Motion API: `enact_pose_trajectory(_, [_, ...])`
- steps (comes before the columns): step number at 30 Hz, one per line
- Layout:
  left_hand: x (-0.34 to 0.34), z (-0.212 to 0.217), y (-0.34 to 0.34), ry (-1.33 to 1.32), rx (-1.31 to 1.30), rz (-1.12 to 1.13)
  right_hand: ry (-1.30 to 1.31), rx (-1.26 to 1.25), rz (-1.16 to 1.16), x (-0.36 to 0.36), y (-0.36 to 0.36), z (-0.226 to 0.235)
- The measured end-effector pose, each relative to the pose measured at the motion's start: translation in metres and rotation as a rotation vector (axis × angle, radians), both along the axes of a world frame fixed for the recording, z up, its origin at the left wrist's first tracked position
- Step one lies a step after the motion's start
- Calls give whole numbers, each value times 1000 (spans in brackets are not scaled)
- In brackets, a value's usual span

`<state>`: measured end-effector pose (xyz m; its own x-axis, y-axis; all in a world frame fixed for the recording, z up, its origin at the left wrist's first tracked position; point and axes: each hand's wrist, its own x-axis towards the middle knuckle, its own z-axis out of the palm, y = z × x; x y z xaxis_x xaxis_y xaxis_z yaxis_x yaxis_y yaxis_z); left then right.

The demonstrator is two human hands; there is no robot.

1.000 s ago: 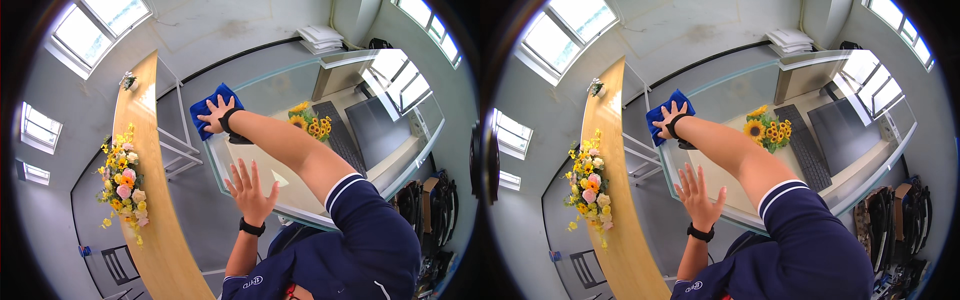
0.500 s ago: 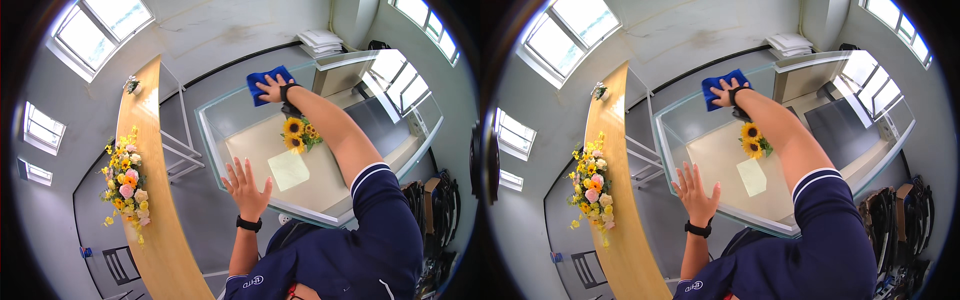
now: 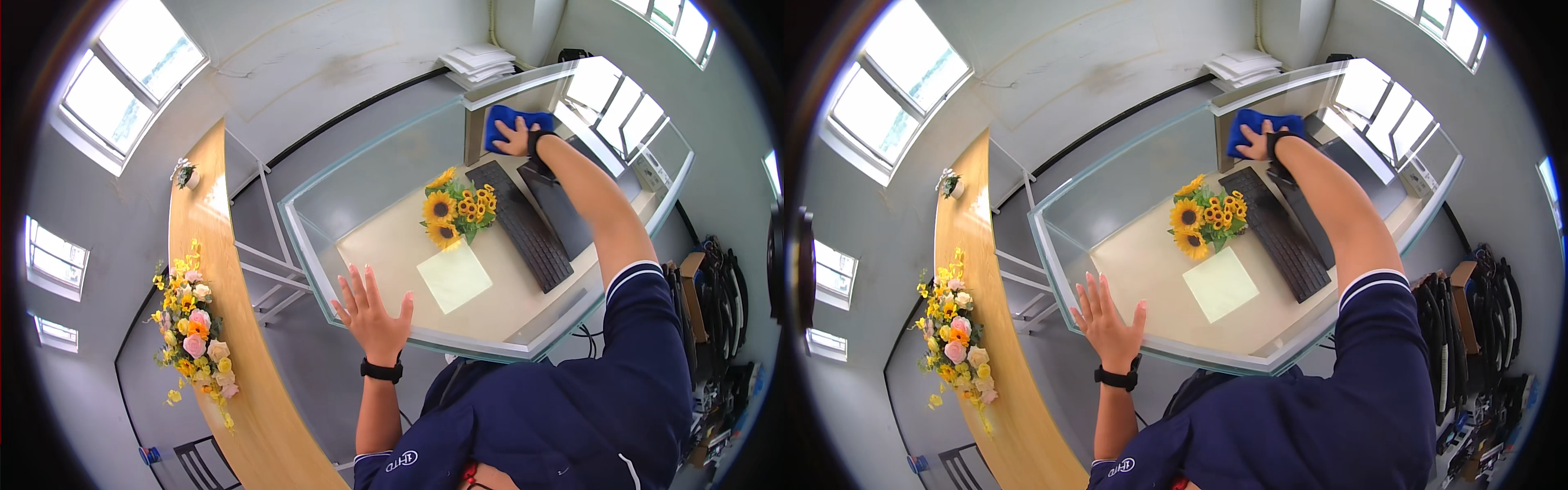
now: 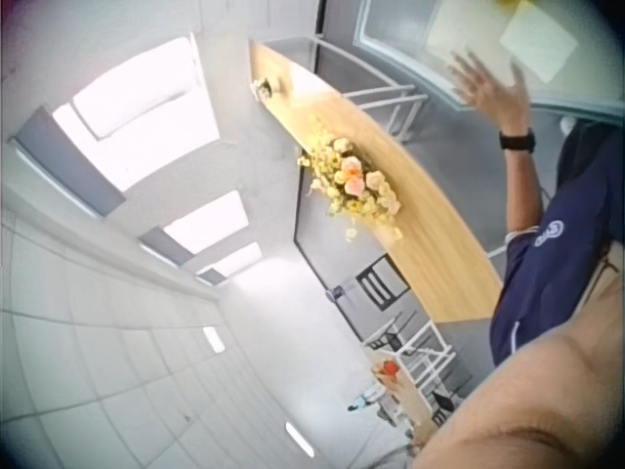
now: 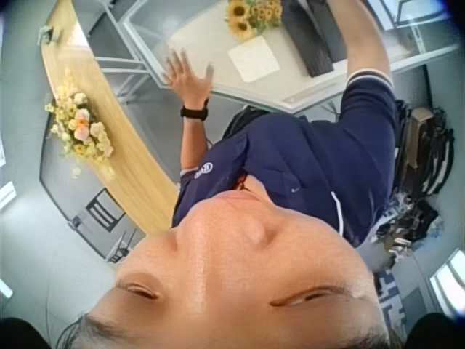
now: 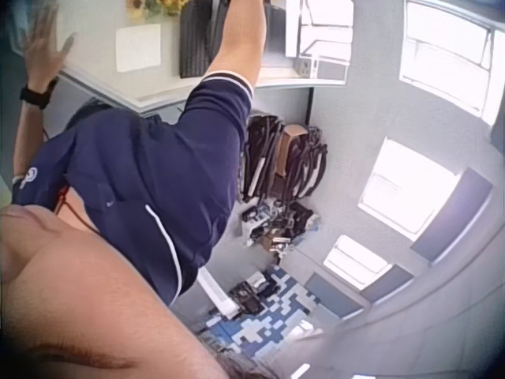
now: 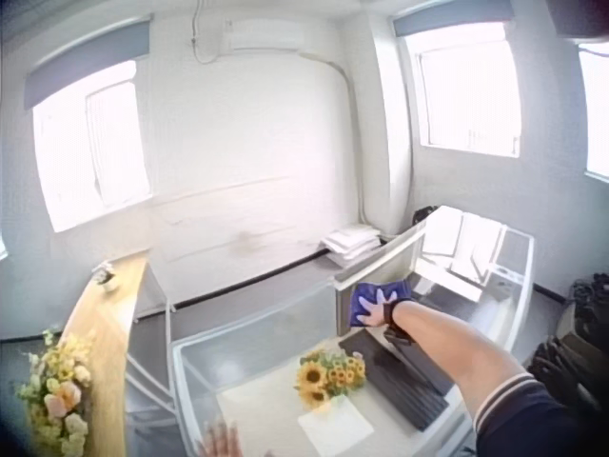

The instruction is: Clean the surfaces of a wooden table and a glass display case using a blue cloth.

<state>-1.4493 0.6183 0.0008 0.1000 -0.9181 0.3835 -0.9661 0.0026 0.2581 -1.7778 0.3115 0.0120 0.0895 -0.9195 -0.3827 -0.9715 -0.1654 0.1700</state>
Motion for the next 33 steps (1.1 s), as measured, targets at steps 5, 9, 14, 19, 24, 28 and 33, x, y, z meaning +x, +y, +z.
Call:
enact_pose_trajectory(5, [6, -10, 1, 32, -39, -23, -270, -27, 380, 152, 85, 21])
enact_pose_trajectory(9, [9, -15, 0, 98, -122, -19, -314, 88, 873, 212, 173, 37])
enact_pose_trajectory(14, [13, -15, 3, 85, -81, -14, -341, 83, 938, 178, 190, 32])
enact_pose_trajectory(19, [11, -14, 3, 78, -51, -34, -283, -59, 437, 60, 129, 16])
enact_pose_trajectory(24, [14, -13, 4, 51, -20, -61, 28, -4, 57, -131, 70, -11])
enact_pose_trajectory(28, [8, -15, -1, 66, -59, -84, 108, -5, -501, -251, 74, -46])
enact_pose_trajectory(33, [5, -7, 1, 17, -39, -72, 102, 104, -440, -192, 81, -7])
